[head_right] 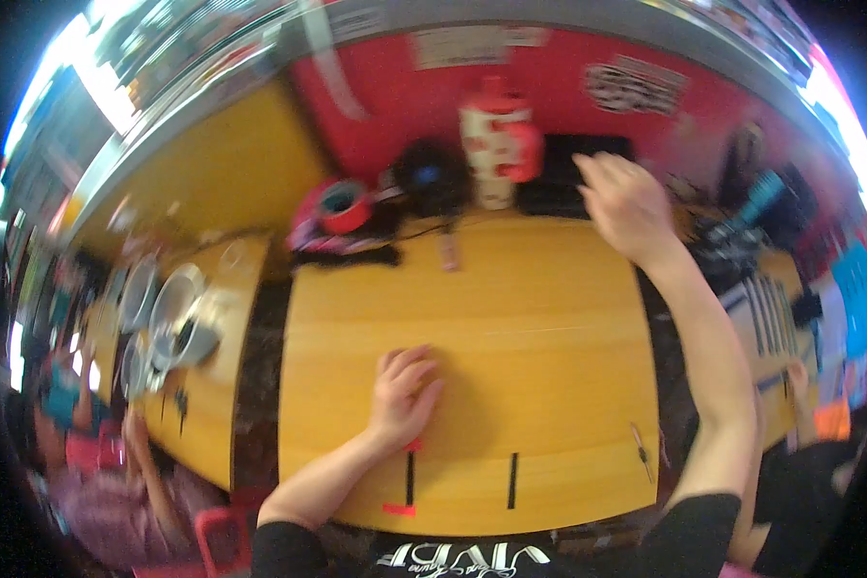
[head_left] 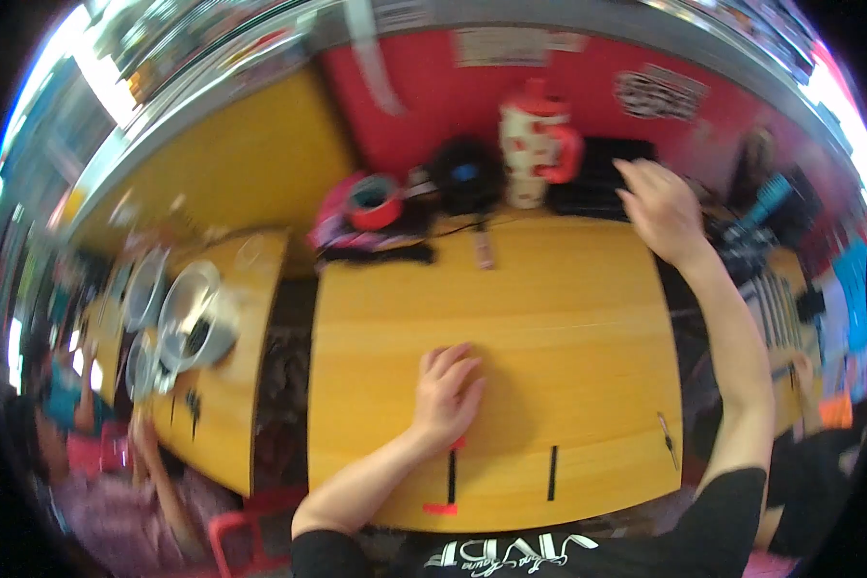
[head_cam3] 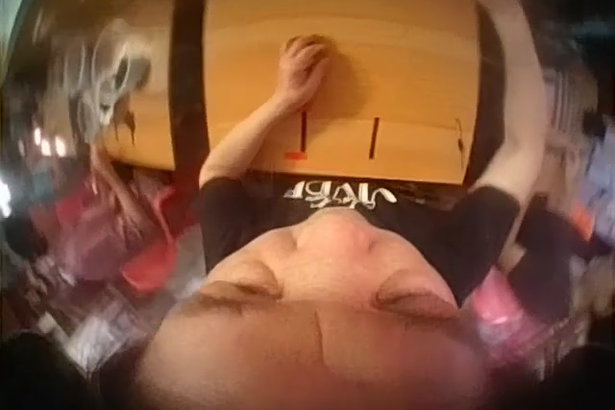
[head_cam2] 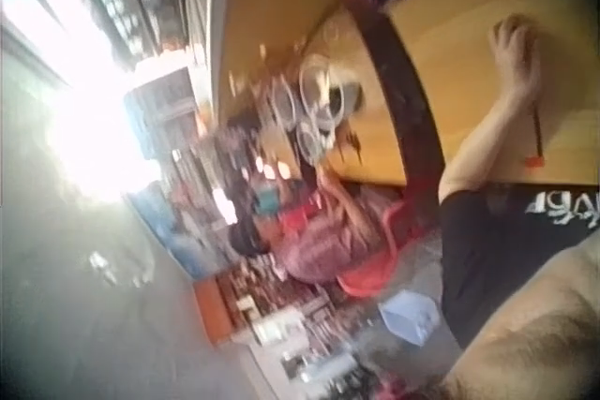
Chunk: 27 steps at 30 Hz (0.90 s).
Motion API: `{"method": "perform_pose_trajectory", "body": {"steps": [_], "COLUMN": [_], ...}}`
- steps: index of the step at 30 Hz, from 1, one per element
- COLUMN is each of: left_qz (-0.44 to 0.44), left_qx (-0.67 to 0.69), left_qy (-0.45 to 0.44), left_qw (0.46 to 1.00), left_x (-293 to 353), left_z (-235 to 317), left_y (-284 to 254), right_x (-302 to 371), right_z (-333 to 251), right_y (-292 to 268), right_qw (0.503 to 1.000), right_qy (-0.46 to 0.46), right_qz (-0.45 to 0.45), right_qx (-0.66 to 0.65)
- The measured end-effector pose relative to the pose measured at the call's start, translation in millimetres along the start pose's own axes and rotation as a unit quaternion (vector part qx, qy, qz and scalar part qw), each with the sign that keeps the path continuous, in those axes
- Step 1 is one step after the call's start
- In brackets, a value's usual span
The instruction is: Assembling black straps by attaching metal rivets and fasteners by hand.
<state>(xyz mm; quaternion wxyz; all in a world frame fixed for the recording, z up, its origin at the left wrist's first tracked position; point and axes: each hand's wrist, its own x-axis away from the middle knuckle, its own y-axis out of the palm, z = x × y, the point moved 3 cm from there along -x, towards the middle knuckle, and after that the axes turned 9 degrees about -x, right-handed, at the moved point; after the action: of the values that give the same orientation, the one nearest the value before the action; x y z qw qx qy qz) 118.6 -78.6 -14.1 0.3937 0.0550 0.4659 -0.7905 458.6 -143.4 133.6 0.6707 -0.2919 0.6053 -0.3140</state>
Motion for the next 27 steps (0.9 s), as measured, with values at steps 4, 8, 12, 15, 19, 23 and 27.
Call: {"method": "perform_pose_trajectory", "body": {"steps": [4, 8, 12, 15, 19, 23, 27], "left_qz": [0.026, 0.086, 0.095, 0.059, 0.132, 0.226, 0.264], "left_qx": [0.028, 0.049, 0.142, 0.213, 0.08, 0.146, 0.258], "left_qy": [0.027, 0.018, -0.038, -0.045, -0.016, -0.32, -0.662], "left_qw": [0.999, 0.995, 0.985, 0.974, 0.988, 0.908, 0.652], "left_x": [-3, 3, 23, 45, 145, 306, 495], "left_z": [2, -6, -14, 10, 20, -64, -176], "left_y": [12, 22, -13, -120, -281, -267, -143], "right_x": [52, 101, 112, 118, 131, 159, 172], "right_z": [-118, -247, -340, -355, -353, -353, -356], "right_y": [-53, -62, -64, -64, -58, -19, -10], "right_qw": [0.975, 0.947, 0.923, 0.94, 0.942, 0.912, 0.909], "right_qy": [-0.102, -0.219, -0.201, -0.148, 0.002, 0.162, 0.222], "right_qz": [-0.003, -0.148, -0.116, -0.112, 0.003, 0.056, 0.108], "right_qx": [-0.196, -0.185, -0.306, -0.286, -0.335, -0.372, -0.335]}}
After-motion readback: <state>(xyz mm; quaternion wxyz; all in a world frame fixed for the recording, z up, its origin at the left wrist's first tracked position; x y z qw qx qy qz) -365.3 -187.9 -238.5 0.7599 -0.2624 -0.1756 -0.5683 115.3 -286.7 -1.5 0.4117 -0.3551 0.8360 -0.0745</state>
